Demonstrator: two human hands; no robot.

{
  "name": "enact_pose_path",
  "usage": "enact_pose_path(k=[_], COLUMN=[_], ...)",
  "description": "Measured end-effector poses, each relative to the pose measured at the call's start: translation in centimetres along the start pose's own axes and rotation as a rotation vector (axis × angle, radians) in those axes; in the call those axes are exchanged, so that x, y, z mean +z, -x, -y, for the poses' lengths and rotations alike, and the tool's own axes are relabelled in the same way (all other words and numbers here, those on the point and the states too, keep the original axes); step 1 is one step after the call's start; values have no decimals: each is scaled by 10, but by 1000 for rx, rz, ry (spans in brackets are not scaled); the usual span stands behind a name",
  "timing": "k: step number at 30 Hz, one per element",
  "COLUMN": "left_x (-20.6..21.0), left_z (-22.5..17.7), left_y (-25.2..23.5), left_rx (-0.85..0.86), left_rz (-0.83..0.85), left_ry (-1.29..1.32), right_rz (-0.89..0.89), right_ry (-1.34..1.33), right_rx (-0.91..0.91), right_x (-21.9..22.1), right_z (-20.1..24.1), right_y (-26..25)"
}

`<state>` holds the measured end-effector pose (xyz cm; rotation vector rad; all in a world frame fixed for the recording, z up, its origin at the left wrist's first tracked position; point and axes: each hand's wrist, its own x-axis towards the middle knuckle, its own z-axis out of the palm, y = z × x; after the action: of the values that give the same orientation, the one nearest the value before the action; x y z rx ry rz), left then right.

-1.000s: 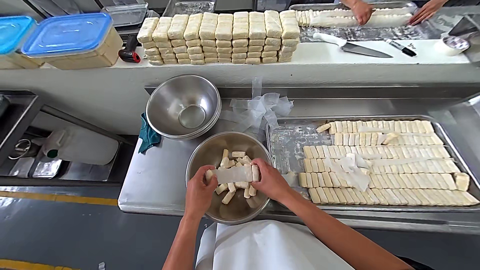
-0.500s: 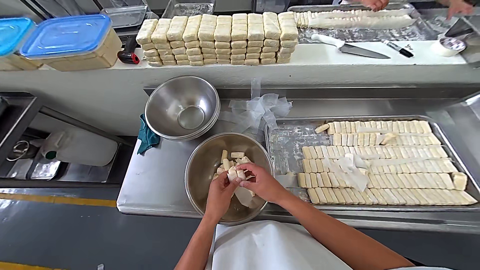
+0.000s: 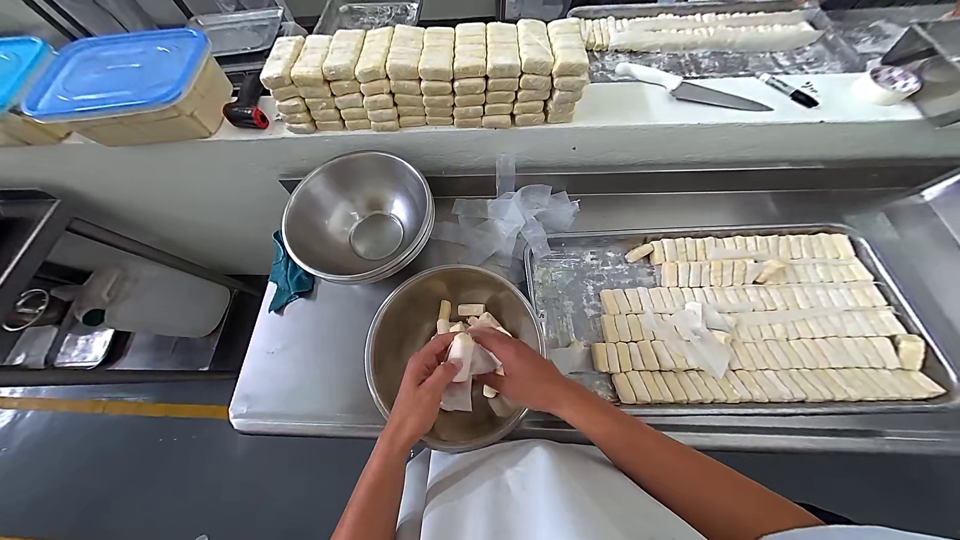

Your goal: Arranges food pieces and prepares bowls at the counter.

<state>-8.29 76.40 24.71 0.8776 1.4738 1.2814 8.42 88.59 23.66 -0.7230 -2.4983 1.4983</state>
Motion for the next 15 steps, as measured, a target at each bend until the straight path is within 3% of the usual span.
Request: enact_pose_path(k=[2, 4, 7, 11, 15], left_x=[-4, -14, -23, -3, 22], left_z=[-1, 1, 10, 21, 36], left_y=[-1, -4, -5, -3, -9], left_rx=[-8, -86, -180, -46, 2], left_rz=[-95, -197, -172, -40, 1], left_ry=[-123, -448, -751, -582, -519], right_rz=[-77, -111, -49, 74, 79], right_ry=[60, 114, 63, -87, -451], right_rx=[-42, -19, 105, 99, 7], right_x=[2, -3, -12, -13, -29], right_z=[-6, -6, -1, 11, 36], right_y=[0, 0, -5, -9, -11])
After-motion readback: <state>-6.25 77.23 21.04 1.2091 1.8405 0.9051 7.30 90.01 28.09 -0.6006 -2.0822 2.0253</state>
